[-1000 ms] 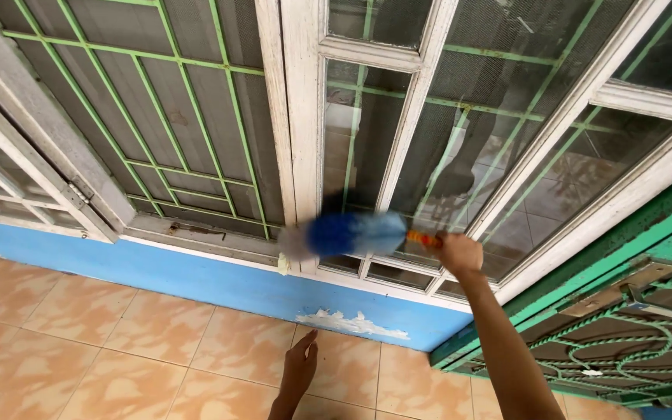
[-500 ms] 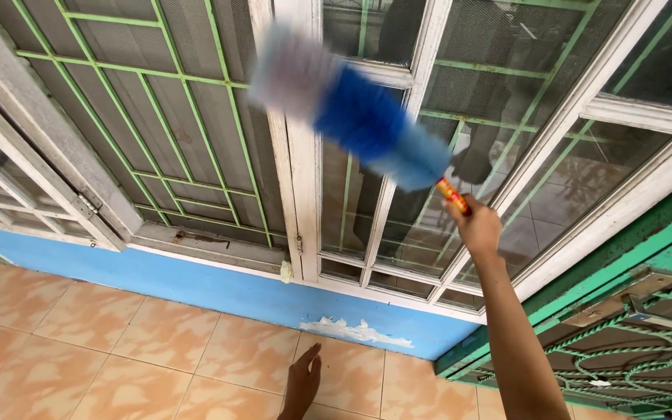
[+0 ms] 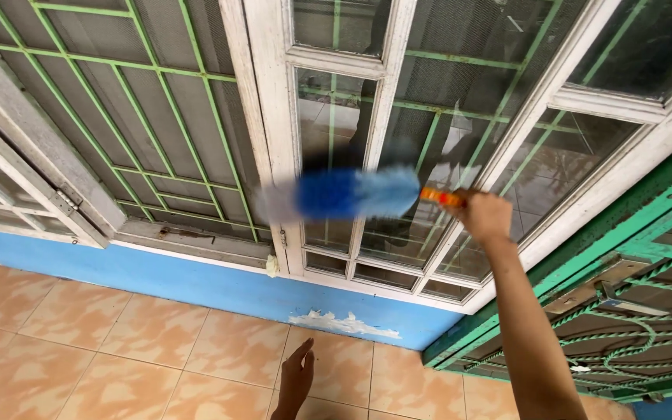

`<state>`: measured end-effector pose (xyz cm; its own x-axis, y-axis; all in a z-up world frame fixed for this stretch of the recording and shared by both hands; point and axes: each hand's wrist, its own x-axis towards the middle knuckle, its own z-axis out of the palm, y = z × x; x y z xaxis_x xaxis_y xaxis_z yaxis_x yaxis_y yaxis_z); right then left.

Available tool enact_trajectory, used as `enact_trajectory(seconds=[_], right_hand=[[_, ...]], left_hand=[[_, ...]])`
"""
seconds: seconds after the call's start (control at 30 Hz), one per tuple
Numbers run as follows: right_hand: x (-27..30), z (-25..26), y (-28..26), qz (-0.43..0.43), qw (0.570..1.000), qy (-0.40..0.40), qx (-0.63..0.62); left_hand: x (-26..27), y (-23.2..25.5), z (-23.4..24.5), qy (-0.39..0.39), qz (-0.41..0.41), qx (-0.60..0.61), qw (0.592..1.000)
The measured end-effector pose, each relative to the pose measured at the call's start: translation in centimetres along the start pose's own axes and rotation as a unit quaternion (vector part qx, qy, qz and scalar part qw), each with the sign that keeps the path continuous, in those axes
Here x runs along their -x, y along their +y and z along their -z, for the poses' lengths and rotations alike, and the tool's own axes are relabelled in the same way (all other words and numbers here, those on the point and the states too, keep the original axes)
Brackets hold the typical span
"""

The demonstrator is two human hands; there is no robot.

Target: The person uses a blue duster to clean the glass panes and frames of a window with green security bars. The person moves the duster across the window surface in repeated strokes, covering multiple sections of the window.

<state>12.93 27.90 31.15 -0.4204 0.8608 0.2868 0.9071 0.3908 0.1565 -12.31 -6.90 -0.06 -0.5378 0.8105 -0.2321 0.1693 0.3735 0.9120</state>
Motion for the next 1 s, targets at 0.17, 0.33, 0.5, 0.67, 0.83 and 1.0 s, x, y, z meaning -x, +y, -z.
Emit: enact_trajectory(seconds=[0.17, 0.33, 0.5, 0.67, 0.83, 1.0], right_hand=[[-2.3, -1.4, 3.3, -0.050, 0.936, 0.257, -0.235], [0.6, -8.8, 2.3, -0.068, 0.848, 0.280, -0.445], [9.7, -21.2, 1.3, -0.196, 0.916, 0.033, -0.349], [16.7, -24.1, 1.2, -0.184, 0.953, -0.117, -0.212], [9.6, -14.4, 2.9, -0.060, 0.986, -0.101, -0.122], [-0.8, -2.5, 5.5, -0.013, 0.982, 0.177, -0.061]], left_hand=[[0.4, 0.8, -1.0, -0.004, 0.002, -0.002, 1.000], [1.4, 0.5, -2.1, -0.007, -0.015, 0.008, 1.000], [3.0, 0.6, -2.0, -0.025, 0.021, 0.004, 0.999], [2.9, -1.2, -2.8, -0.029, 0.026, -0.016, 0.999], [2.1, -0.3, -3.5, -0.032, 0.023, 0.009, 0.999], [0.6, -1.6, -4.5, -0.015, -0.034, -0.004, 0.999]])
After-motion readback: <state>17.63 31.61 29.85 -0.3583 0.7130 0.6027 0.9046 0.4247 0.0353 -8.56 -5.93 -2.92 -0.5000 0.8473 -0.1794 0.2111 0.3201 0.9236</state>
